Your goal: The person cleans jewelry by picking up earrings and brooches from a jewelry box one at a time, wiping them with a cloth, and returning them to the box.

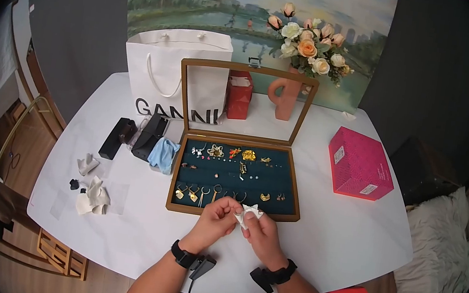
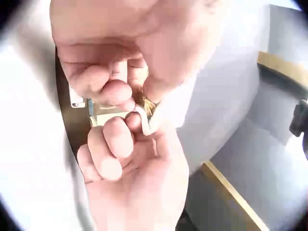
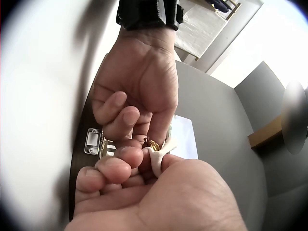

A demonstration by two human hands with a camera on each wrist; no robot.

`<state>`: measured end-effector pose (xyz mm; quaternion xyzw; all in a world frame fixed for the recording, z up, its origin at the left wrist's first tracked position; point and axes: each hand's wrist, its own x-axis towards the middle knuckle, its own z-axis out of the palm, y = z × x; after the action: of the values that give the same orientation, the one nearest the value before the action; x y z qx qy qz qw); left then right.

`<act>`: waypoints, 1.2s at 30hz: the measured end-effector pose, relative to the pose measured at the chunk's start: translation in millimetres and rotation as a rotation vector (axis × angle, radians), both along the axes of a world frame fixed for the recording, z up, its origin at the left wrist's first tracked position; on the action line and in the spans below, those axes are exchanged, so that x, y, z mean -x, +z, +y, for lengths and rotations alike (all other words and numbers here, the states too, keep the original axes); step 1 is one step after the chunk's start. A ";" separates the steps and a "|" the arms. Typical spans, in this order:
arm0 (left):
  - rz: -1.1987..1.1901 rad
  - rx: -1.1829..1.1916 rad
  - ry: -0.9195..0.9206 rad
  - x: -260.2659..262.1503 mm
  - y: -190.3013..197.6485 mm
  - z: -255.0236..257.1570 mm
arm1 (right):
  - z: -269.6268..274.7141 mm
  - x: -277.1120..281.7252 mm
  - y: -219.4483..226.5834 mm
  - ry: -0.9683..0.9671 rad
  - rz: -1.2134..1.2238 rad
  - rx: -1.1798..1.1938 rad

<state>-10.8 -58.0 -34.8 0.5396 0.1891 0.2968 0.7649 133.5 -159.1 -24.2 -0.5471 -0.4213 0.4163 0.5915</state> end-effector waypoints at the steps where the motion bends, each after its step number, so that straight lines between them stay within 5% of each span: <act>1: 0.014 -0.031 -0.002 -0.1 0.6 -0.1 | -0.1 -0.1 0.1 -0.018 0.005 0.017; 14: -0.013 -0.034 0.071 0.1 3.5 0.6 | 1.2 4.5 -2.1 0.030 -0.062 -0.005; 20: 0.029 -0.058 -0.037 -1.5 -0.4 -2.9 | 2.3 -2.9 -5.9 -0.098 -0.039 0.007; 26: -0.007 -0.090 0.088 -2.4 -6.3 2.4 | 2.5 1.1 -4.3 0.022 -0.047 0.034; 36: 0.058 -0.076 -0.017 -0.3 1.3 -2.4 | 2.9 -3.4 -8.1 -0.083 -0.090 -0.002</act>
<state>-10.5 -60.5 -33.4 0.5783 0.1952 0.2812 0.7406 136.9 -156.2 -32.3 -0.5818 -0.4248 0.3661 0.5892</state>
